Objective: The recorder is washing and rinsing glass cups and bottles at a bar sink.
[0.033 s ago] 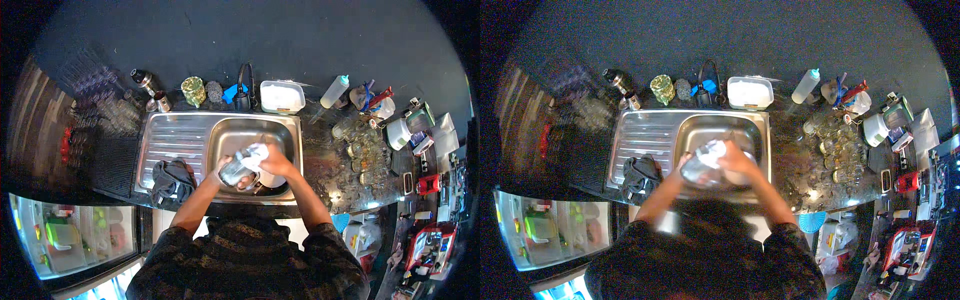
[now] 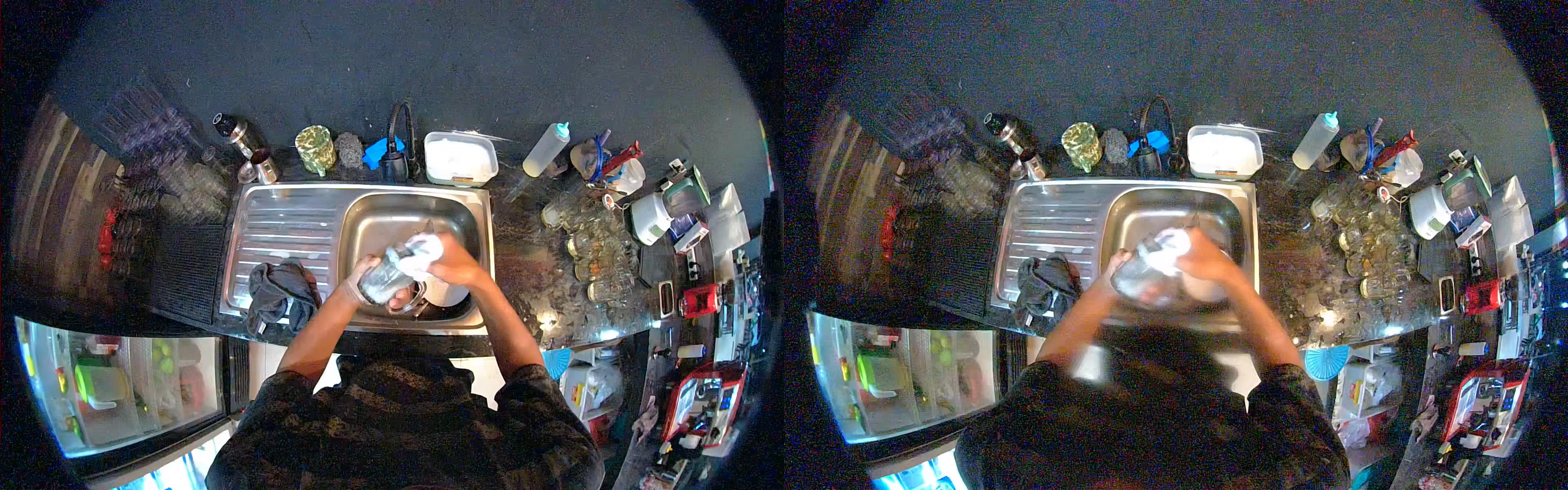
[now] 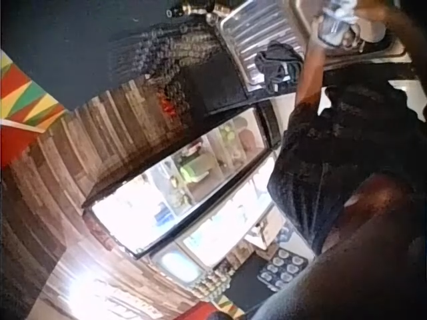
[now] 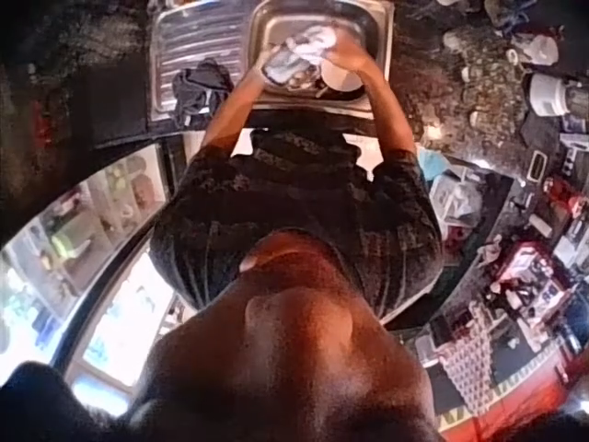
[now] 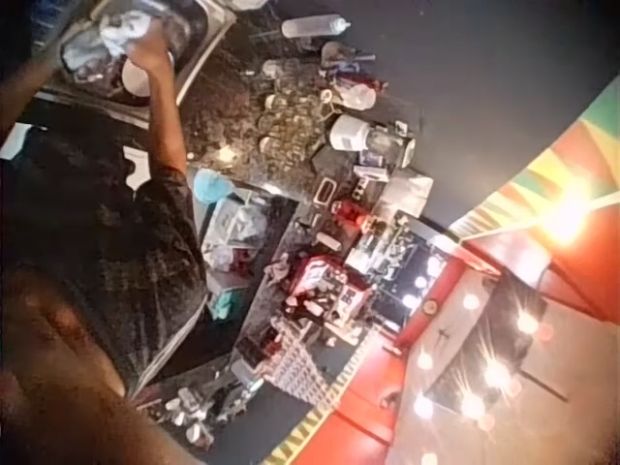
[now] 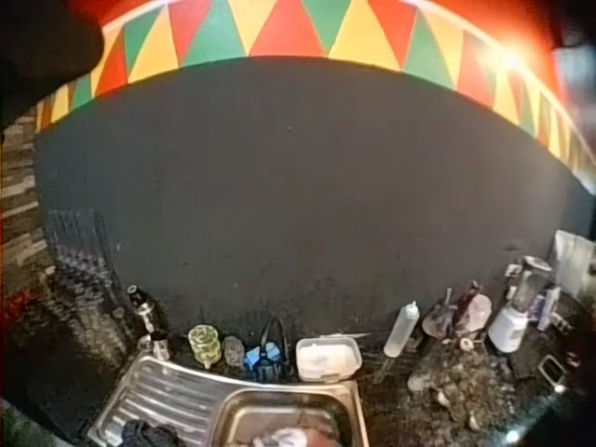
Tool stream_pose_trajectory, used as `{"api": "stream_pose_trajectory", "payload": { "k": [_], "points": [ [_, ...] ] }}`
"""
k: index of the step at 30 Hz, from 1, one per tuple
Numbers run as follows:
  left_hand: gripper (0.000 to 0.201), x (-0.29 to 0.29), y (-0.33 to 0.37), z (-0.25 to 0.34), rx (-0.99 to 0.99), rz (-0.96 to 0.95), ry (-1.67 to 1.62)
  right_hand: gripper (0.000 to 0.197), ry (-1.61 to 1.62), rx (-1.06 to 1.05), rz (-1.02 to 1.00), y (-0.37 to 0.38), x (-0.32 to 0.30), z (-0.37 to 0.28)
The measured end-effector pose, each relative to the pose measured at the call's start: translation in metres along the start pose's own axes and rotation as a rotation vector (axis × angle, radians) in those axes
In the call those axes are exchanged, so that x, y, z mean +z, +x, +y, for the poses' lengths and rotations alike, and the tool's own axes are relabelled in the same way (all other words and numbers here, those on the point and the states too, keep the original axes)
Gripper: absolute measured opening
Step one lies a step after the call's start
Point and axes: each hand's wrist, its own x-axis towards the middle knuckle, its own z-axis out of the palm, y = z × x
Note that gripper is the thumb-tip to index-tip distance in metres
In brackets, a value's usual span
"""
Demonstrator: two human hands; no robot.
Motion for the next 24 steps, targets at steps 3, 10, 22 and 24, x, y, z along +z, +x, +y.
{"api": "stream_pose_trajectory", "payload": {
  "k": [3,10,22,24],
  "points": [
    [0.067,0.016,-0.009,-0.004,0.065,0.13,0.232,0.021,0.087,0.038,0.083,-0.012,-0.034,-0.013],
    [0.06,0.056,0.003,-0.005,0.232,0.759,0.754,0.024,0.088,-0.139,0.422,-0.016,-0.036,-0.017],
    [0.073,0.087,0.049,-0.015,0.542,1.128,1.62,0.034,-0.314,0.11,0.467,-0.01,0.02,0.029],
    [0.068,0.092,0.054,-0.02,0.462,1.375,1.804,0.035,-0.37,0.109,0.387,-0.017,0.029,0.025]
  ]
}}
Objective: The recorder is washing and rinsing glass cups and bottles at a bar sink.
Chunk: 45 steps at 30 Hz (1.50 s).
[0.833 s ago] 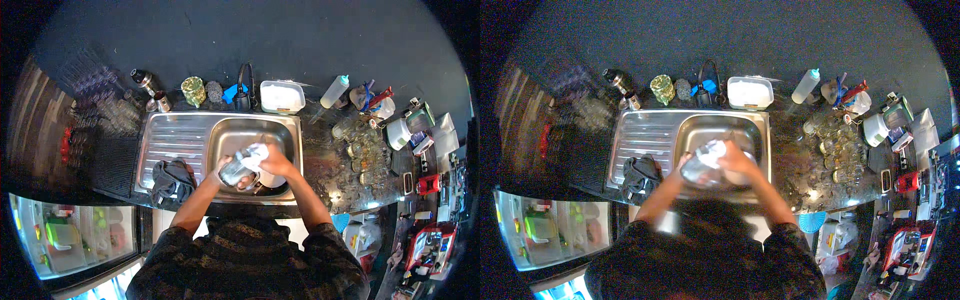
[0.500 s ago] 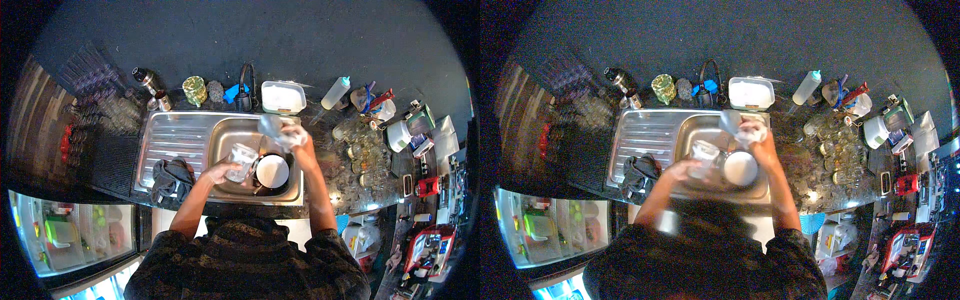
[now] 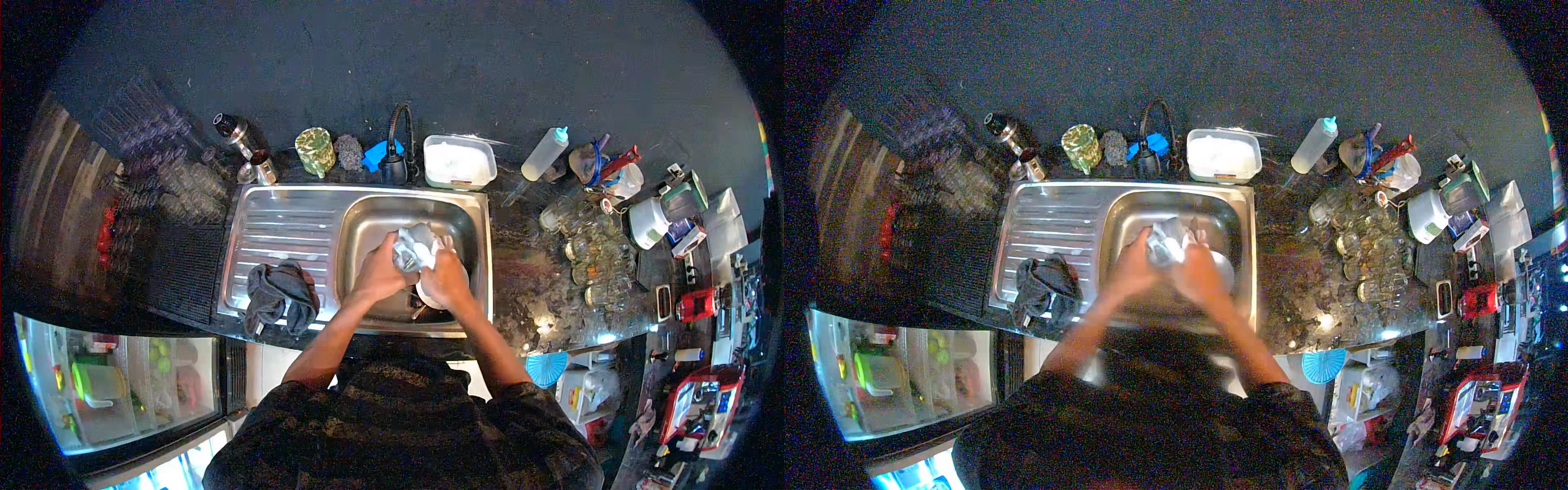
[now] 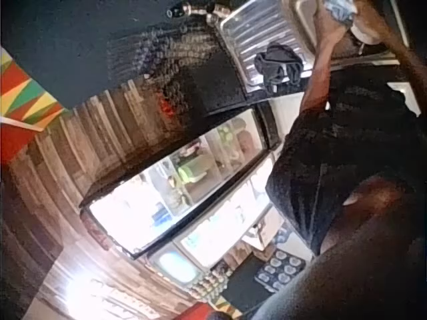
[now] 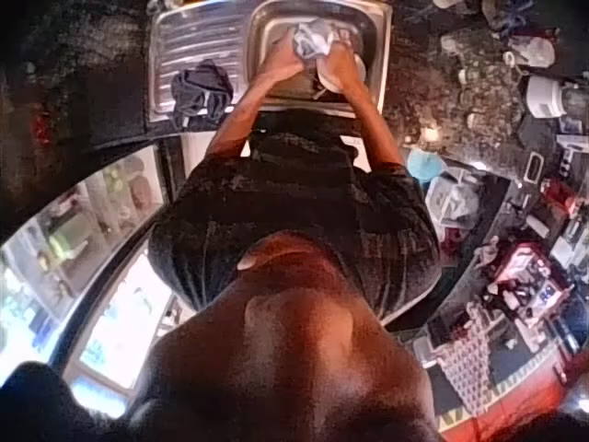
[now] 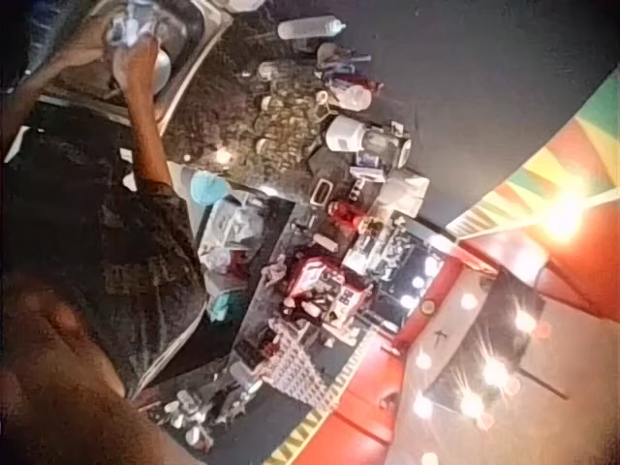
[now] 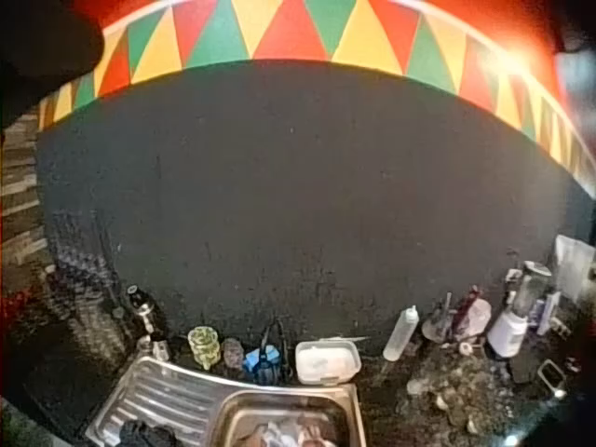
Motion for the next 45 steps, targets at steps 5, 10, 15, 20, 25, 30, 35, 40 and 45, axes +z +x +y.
{"api": "stream_pose_trajectory", "payload": {
  "k": [5,10,15,20,25,30,35,40,45],
  "points": [
    [0.065,0.013,-0.009,0.002,0.058,0.089,0.226,0.029,-0.318,0.08,0.091,-0.01,0.001,-0.033],
    [0.071,0.028,-0.01,-0.007,0.131,0.221,0.53,0.031,-0.341,0.161,0.044,-0.007,-0.008,-0.056],
    [0.074,0.02,-0.01,-0.007,0.204,0.122,0.616,0.034,-0.466,0.115,-0.006,-0.004,-0.01,-0.055],
    [0.079,-0.004,0.0,-0.004,0.063,-0.237,0.393,0.041,-0.476,0.025,-0.256,0.018,-0.023,-0.013],
    [0.085,-0.021,0.009,-0.006,0.133,-0.4,-0.213,0.047,0.422,0.059,-0.207,0.035,-0.028,0.027],
    [0.095,-0.028,0.012,-0.012,0.031,-0.49,-0.559,0.046,0.457,-0.137,-0.104,0.036,-0.014,0.051],
    [0.08,-0.023,0.007,-0.012,-0.065,-0.463,-0.724,0.04,0.375,0.005,-0.027,0.028,-0.009,0.054],
    [0.078,-0.011,-0.001,-0.001,-0.237,-0.373,-0.838,0.035,0.232,0.229,0.015,0.012,-0.023,0.029],
    [0.055,0.015,0.007,0.004,-0.1,-0.089,-0.721,0.032,0.202,0.093,0.358,0.004,-0.011,0.023]
  ]
}}
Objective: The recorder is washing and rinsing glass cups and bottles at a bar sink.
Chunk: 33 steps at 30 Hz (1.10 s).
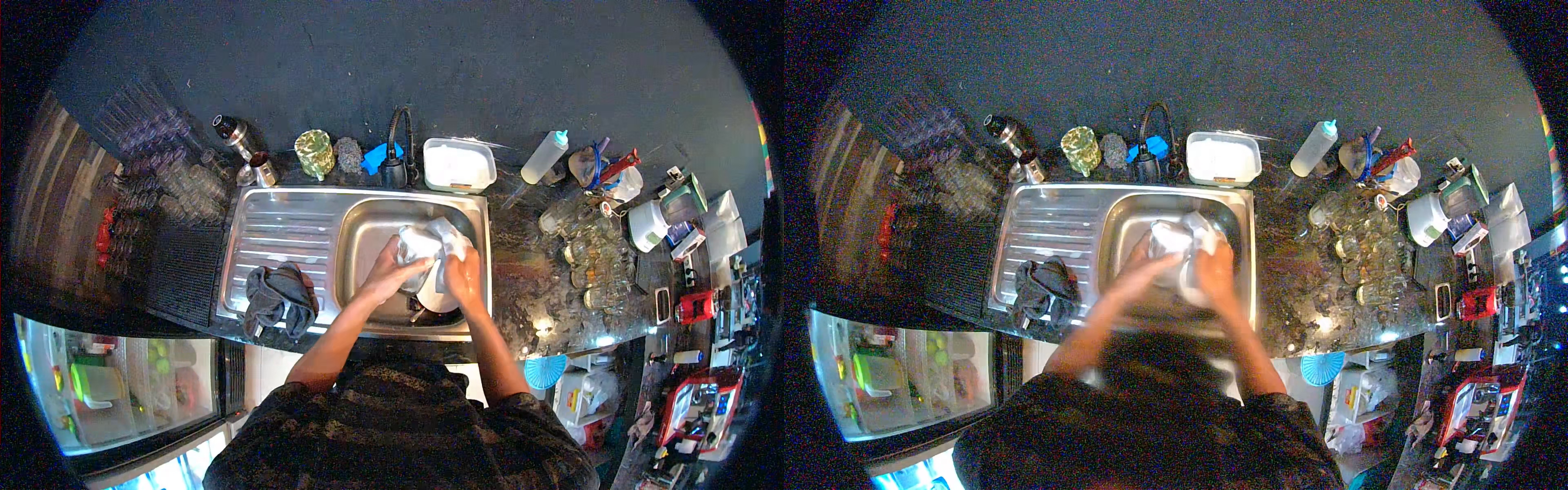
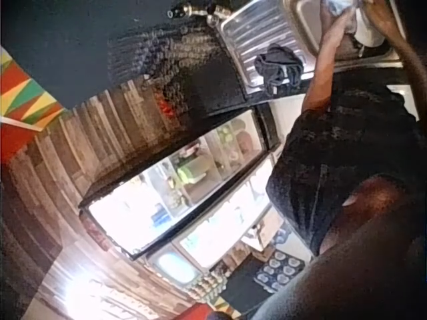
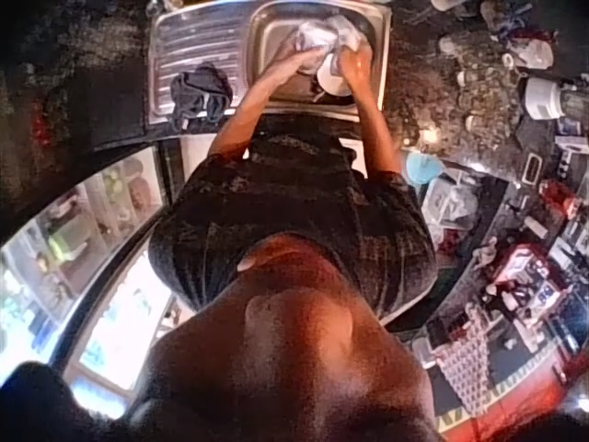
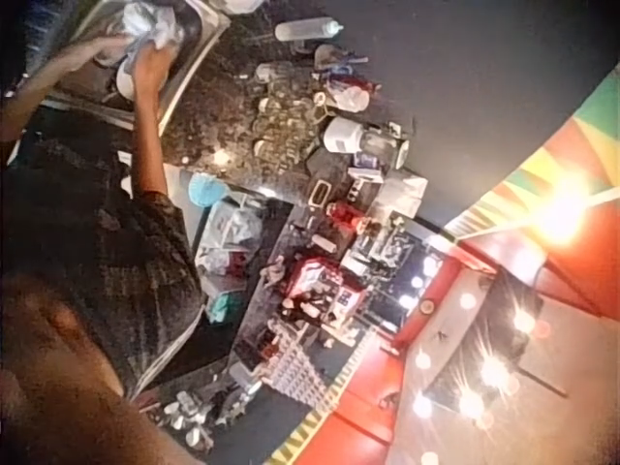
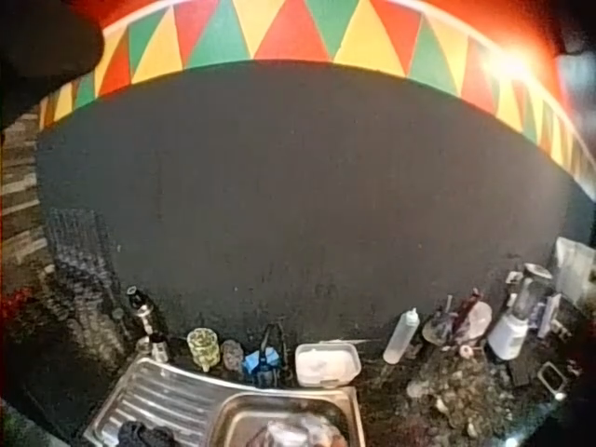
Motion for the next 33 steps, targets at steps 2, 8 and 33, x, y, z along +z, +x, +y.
{"api": "stream_pose_trajectory", "payload": {
  "k": [2,8,33],
  "points": [
    [0.05,0.009,0.007,-0.007,0.077,0.048,0.012,0.034,-0.166,-0.001,0.052,-0.009,0.008,0.004],
    [0.051,0.02,0.026,-0.018,-0.012,0.281,0.01,0.065,-0.31,-0.191,0.127,-0.043,0.027,-0.011],
    [0.061,0.004,0.005,-0.01,-0.29,-0.064,-0.487,0.069,-0.312,-0.217,0.07,0.0,0.014,-0.047]
  ]
}}
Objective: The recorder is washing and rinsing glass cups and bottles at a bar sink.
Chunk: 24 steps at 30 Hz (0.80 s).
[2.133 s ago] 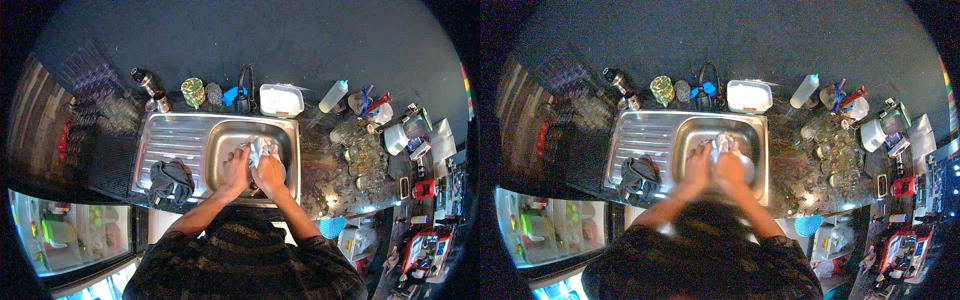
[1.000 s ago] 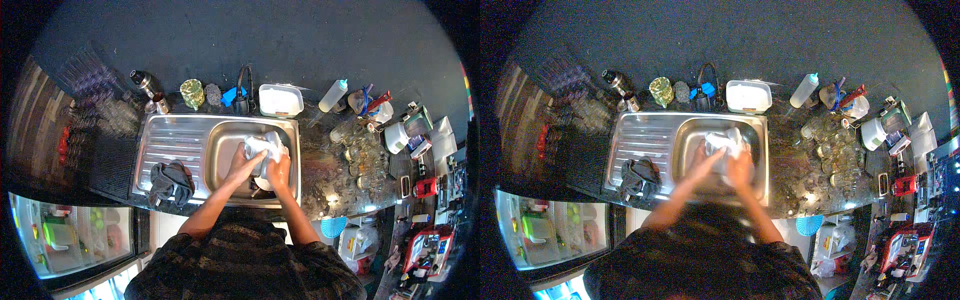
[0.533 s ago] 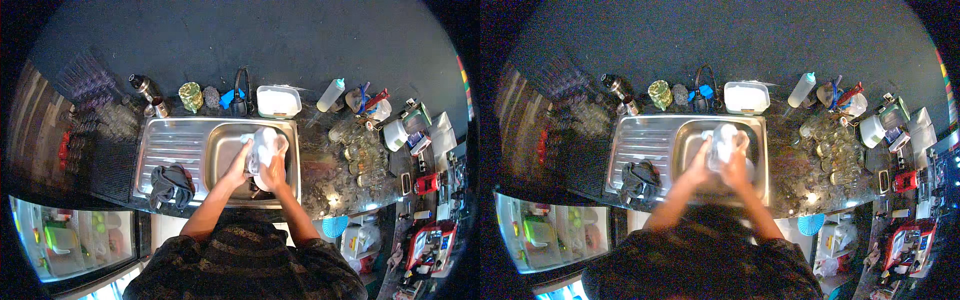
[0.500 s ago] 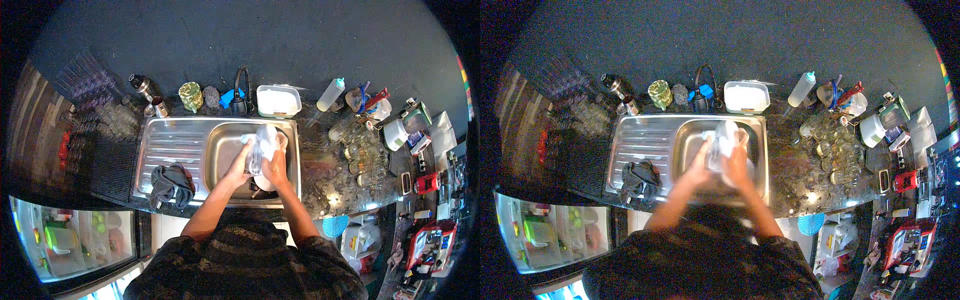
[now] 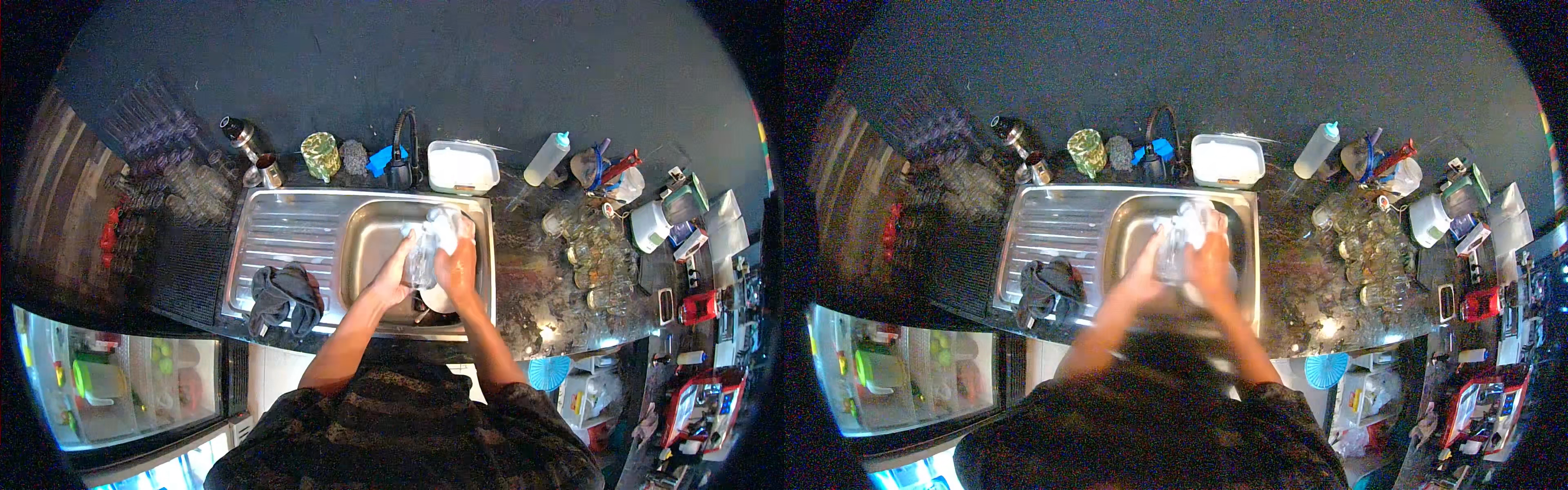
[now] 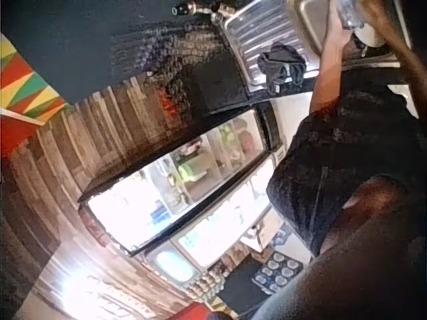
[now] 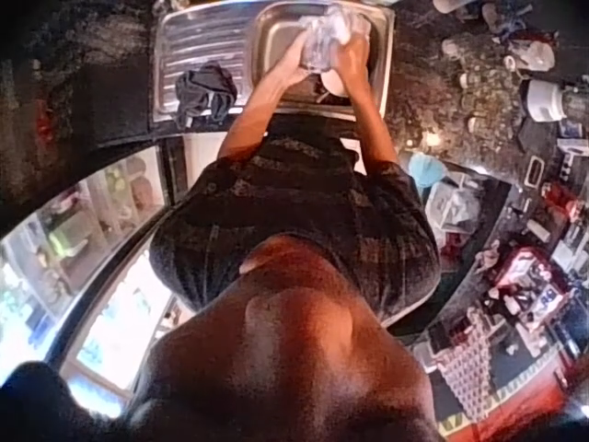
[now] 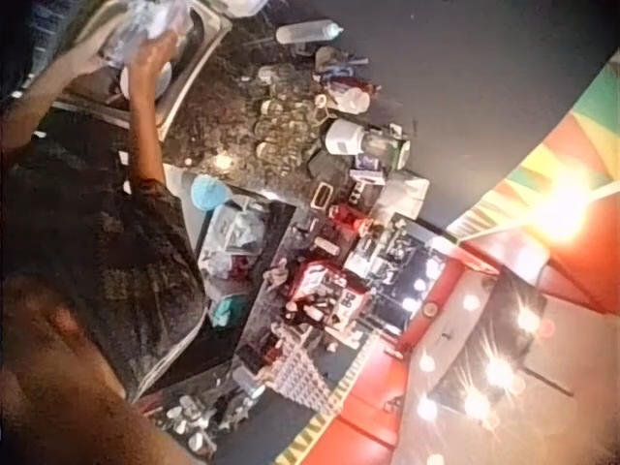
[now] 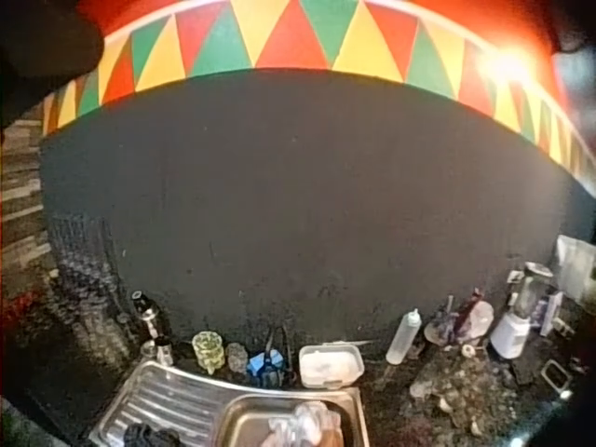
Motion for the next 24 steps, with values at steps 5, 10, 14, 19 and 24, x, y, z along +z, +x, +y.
{"api": "stream_pose_trajectory", "payload": {
  "k": [5,10,14,19,24],
  "points": [
    [0.064,-0.008,0.009,0.009,-0.126,-0.071,-0.289,0.048,-0.198,-0.199,-0.094,-0.038,-0.004,-0.018],
    [0.059,-0.016,-0.004,0.006,-0.075,-0.089,-0.188,0.063,-0.073,0.093,-0.128,-0.023,-0.01,-0.009],
    [0.053,-0.003,-0.003,-0.001,-0.039,-0.008,-0.003,0.062,-0.128,0.023,-0.071,-0.014,-0.01,-0.007],
    [0.053,-0.008,0.001,0.017,0.057,0.012,-0.273,0.057,-0.115,-0.063,-0.29,-0.047,-0.011,-0.024],
    [0.047,-0.02,-0.008,0.012,0.072,-0.06,-0.165,0.062,-0.22,0.024,-0.201,-0.026,-0.009,0.006]
  ]
}}
